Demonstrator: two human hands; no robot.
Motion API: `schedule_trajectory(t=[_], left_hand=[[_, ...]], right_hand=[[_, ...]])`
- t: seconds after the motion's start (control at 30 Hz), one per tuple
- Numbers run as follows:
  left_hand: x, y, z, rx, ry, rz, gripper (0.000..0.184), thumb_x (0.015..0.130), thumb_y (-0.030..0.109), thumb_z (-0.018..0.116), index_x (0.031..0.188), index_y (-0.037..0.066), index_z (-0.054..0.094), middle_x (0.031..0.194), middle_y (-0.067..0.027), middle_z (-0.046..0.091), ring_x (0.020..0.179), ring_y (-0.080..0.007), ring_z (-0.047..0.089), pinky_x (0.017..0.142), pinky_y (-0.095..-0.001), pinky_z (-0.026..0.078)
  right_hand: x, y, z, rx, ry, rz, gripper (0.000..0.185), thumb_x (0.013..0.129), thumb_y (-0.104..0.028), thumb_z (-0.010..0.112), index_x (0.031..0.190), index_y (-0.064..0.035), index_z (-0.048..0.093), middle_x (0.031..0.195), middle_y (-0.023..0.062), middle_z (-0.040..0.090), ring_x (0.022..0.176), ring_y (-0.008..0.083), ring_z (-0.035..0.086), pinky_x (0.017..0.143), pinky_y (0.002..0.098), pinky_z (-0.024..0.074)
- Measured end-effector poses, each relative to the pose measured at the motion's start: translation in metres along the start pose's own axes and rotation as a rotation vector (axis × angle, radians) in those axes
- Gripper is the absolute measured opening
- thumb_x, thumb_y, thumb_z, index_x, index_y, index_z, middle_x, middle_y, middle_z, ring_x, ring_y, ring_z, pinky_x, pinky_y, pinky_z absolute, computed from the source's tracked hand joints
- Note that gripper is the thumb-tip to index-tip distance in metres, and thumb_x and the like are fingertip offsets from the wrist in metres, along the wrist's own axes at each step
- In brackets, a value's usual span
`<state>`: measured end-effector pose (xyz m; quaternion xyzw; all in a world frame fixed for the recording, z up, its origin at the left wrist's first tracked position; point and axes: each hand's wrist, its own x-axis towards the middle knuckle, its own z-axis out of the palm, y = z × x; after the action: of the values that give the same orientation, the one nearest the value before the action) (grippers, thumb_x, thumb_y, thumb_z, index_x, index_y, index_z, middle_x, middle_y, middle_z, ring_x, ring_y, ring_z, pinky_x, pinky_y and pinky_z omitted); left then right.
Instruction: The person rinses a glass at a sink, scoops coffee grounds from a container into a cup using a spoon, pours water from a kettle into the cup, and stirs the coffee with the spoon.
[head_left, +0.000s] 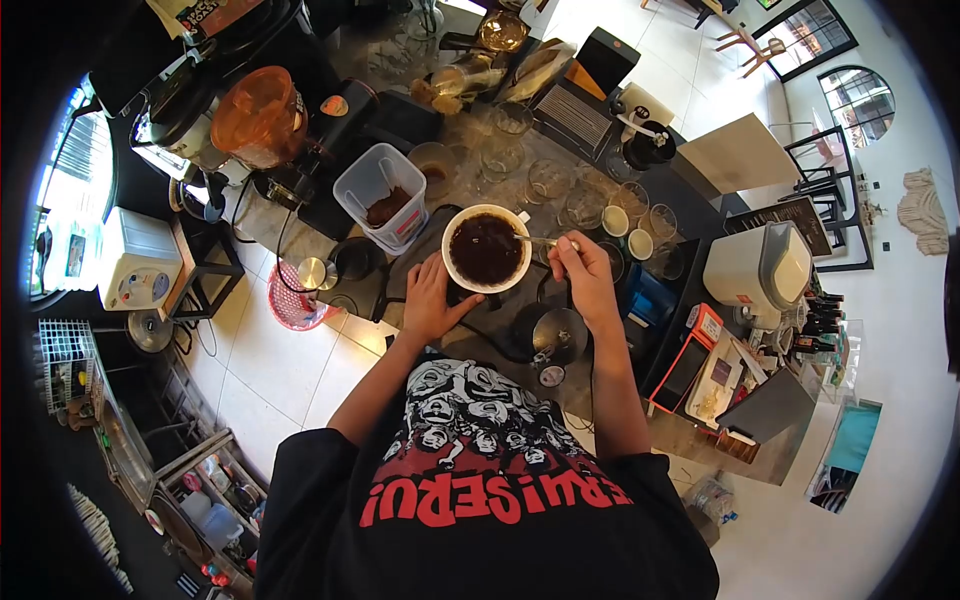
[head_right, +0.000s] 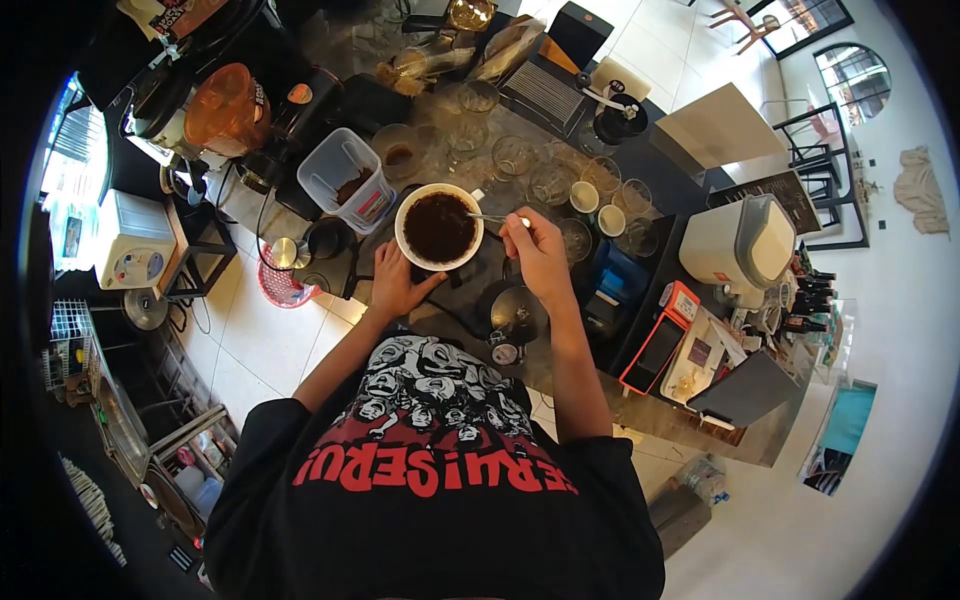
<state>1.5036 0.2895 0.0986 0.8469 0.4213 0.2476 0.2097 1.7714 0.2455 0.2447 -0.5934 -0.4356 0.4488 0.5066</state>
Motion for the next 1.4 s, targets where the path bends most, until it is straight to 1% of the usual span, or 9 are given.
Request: schedule_trajectory(t=[0.07,0.17,0.37,0.67,0.97,1.07,1.1,1.23,1.4], left_hand=[[0.001,0.001,-0.001,0.004,0.012,0.012,0.092,0.09,0.058,0.081,0.152,-0.002,0.049,0.151,-0.021,0.056,0.144,-0.0373,0.05,0.118,-0.0501,0.033],[0.0,0.001,-0.001,-0.003,0.001,-0.001,0.091,0.09,0.057,0.081,0.152,-0.002,0.049,0.15,-0.0209,0.056,0.144,-0.037,0.05,0.118,-0.0502,0.033],[-0.001,0.0,0.001,0.004,0.01,0.0,0.092,0.09,0.058,0.081,0.152,-0.002,0.049,0.151,-0.0208,0.056,0.144,-0.0362,0.05,0.118,-0.05,0.033],[-0.001,-0.001,0.002,0.018,0.018,0.008,0.093,0.091,0.059,0.08,0.153,-0.002,0.048,0.151,-0.0206,0.056,0.145,-0.0359,0.049,0.118,-0.0499,0.033],[0.002,0.005,-0.006,-0.022,0.019,0.02,0.089,0.089,0.057,0.082,0.149,-0.002,0.052,0.148,-0.0207,0.058,0.14,-0.0378,0.052,0.116,-0.0512,0.034],[0.0,0.004,-0.003,0.0,0.045,0.044,0.087,0.088,0.055,0.084,0.146,-0.002,0.054,0.145,-0.0217,0.058,0.138,-0.0386,0.053,0.114,-0.0523,0.036],[-0.001,-0.001,0.002,-0.004,0.059,0.058,0.086,0.088,0.055,0.084,0.145,-0.002,0.054,0.144,-0.0224,0.058,0.138,-0.039,0.053,0.113,-0.0526,0.036],[-0.001,-0.003,0.001,-0.041,0.053,0.072,0.086,0.087,0.054,0.085,0.144,-0.003,0.055,0.141,-0.0236,0.061,0.135,-0.0396,0.055,0.111,-0.0515,0.037],[0.0,-0.007,0.001,-0.066,0.036,0.063,0.086,0.088,0.054,0.084,0.144,-0.003,0.055,0.141,-0.0234,0.061,0.136,-0.0388,0.056,0.111,-0.0504,0.037]], right_hand=[[0.0,0.002,0.002,-0.02,0.001,-0.022,0.031,0.113,-0.024,0.059,0.091,-0.0026,0.067,0.07,-0.003,0.055,0.065,0.0057,0.049,0.061,0.0252,0.0382],[-0.004,-0.006,0.003,-0.087,-0.071,0.061,0.032,0.114,-0.023,0.058,0.092,-0.0011,0.067,0.069,-0.003,0.053,0.065,0.0062,0.047,0.062,0.0252,0.0368],[-0.007,-0.006,0.002,-0.036,-0.166,0.11,0.031,0.113,-0.023,0.06,0.092,-0.002,0.067,0.067,-0.0044,0.05,0.061,0.0045,0.042,0.057,0.0241,0.0319],[-0.004,-0.004,0.008,-0.057,0.096,-0.027,0.032,0.112,-0.023,0.06,0.089,-0.0011,0.067,0.066,-0.0043,0.051,0.061,0.0043,0.045,0.057,0.025,0.0348],[-0.014,-0.009,0.01,-0.222,-0.097,0.024,0.032,0.11,-0.026,0.064,0.089,-0.0016,0.068,0.066,-0.0023,0.054,0.062,0.005,0.046,0.058,0.0271,0.0364],[-0.014,-0.012,0.013,-0.242,-0.048,0.014,0.034,0.11,-0.027,0.064,0.087,-0.0021,0.067,0.067,-0.0026,0.056,0.063,0.0053,0.051,0.059,0.0273,0.0394],[-0.012,-0.005,0.012,-0.29,-0.015,-0.049,0.036,0.109,-0.027,0.065,0.085,-0.001,0.065,0.067,-0.0022,0.055,0.063,0.0063,0.049,0.059,0.029,0.0395],[-0.014,-0.017,0.015,-0.484,0.056,-0.074,0.038,0.106,-0.028,0.069,0.085,0.0024,0.061,0.067,0.0025,0.051,0.065,0.0118,0.042,0.06,0.0348,0.0389],[-0.022,-0.029,0.011,-0.474,0.097,-0.04,0.036,0.105,-0.028,0.071,0.088,0.0029,0.063,0.068,0.004,0.052,0.066,0.0123,0.043,0.06,0.035,0.0395]])
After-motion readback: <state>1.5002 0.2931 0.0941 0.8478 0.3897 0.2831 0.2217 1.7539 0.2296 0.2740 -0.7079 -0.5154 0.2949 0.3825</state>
